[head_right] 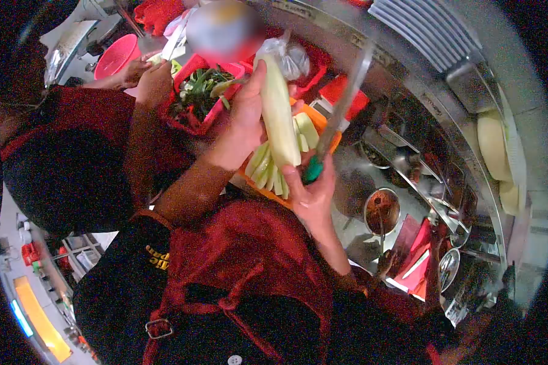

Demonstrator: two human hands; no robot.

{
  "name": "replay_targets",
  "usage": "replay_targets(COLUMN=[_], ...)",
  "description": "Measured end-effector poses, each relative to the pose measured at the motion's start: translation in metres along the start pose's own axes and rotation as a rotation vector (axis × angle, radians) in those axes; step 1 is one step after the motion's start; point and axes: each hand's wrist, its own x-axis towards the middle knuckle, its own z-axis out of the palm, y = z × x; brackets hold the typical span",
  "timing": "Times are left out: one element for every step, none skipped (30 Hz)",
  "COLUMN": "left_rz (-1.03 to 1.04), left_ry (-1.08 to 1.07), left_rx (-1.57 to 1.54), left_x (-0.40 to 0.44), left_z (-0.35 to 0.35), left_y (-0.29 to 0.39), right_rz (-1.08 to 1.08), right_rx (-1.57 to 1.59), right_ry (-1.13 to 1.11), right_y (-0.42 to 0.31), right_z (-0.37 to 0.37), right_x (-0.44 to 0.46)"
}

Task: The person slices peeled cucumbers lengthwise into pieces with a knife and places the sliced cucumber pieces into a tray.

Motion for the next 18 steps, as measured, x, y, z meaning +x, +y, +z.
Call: replay_targets(left_rz=[0.011, 0.024, 0.019, 0.016, 0.014, 0.002, 0.002, -0.036, -0.073, -0.066, -0.104, -0.142, -0.133, -0.16, -0.185, -0.062, 0.061, 0.165], left_ry=[-0.031, -0.064, -0.071, -0.168, -0.264, -0.298, -0.303, -0.369, -0.435, -0.44, -0.412, -0.382, -0.383, -0.3, -0.208, -0.095, -0.038, -0.007], left_rx=[0.019, 0.037, 0.035, -0.023, -0.081, -0.095, -0.097, -0.159, -0.219, -0.218, -0.197, -0.177, -0.178, -0.039, 0.098, 0.158, 0.269, 0.371], left_x=[-0.003, -0.005, -0.003, -0.002, -0.001, -0.003, 0.0, 0.004, 0.008, 0.01, 0.012, 0.013, 0.011, 0.007, 0.003, 0.003, 0.003, 0.004], left_z=[0.005, 0.008, 0.008, 0.009, 0.01, 0.011, 0.01, 0.004, -0.001, -0.004, -0.008, -0.012, -0.011, -0.011, -0.012, -0.007, -0.004, -0.004], left_y=[0.001, 0.002, 0.001, 0.002, 0.003, 0.003, 0.001, -0.003, -0.007, -0.01, -0.014, -0.018, -0.019, -0.021, -0.022, -0.029, -0.033, -0.041], right_rz=[0.0, -0.014, -0.03, 0.045, 0.04, 0.163, 0.288, 0.285, 0.27, 0.252, 0.247, 0.229, 0.209, 0.244, 0.245, 0.255, 0.266, 0.279], right_rx=[-0.006, -0.034, -0.062, 0.035, 0.031, 0.261, 0.492, 0.49, 0.489, 0.488, 0.488, 0.459, 0.431, 0.392, 0.397, 0.342, 0.286, 0.244], right_ry=[0.008, -0.016, -0.041, -0.041, -0.037, -0.066, -0.098, -0.099, -0.141, -0.184, -0.191, -0.18, -0.171, -0.124, -0.137, -0.072, -0.007, -0.004], right_y=[-0.012, -0.02, -0.024, -0.014, -0.01, -0.008, -0.01, -0.01, -0.01, -0.009, -0.007, -0.005, -0.002, 0.002, 0.007, 0.012, 0.017, 0.019], right_z=[0.003, 0.006, 0.006, 0.008, 0.004, 0.001, 0.001, 0.0, -0.001, 0.0, 0.0, 0.001, 0.001, -0.002, -0.004, -0.005, -0.007, -0.011], right_x=[0.001, 0.004, 0.005, 0.006, 0.005, 0.003, 0.002, 0.001, 0.001, 0.002, 0.001, -0.002, -0.005, -0.009, -0.011, -0.012, -0.013, -0.014])
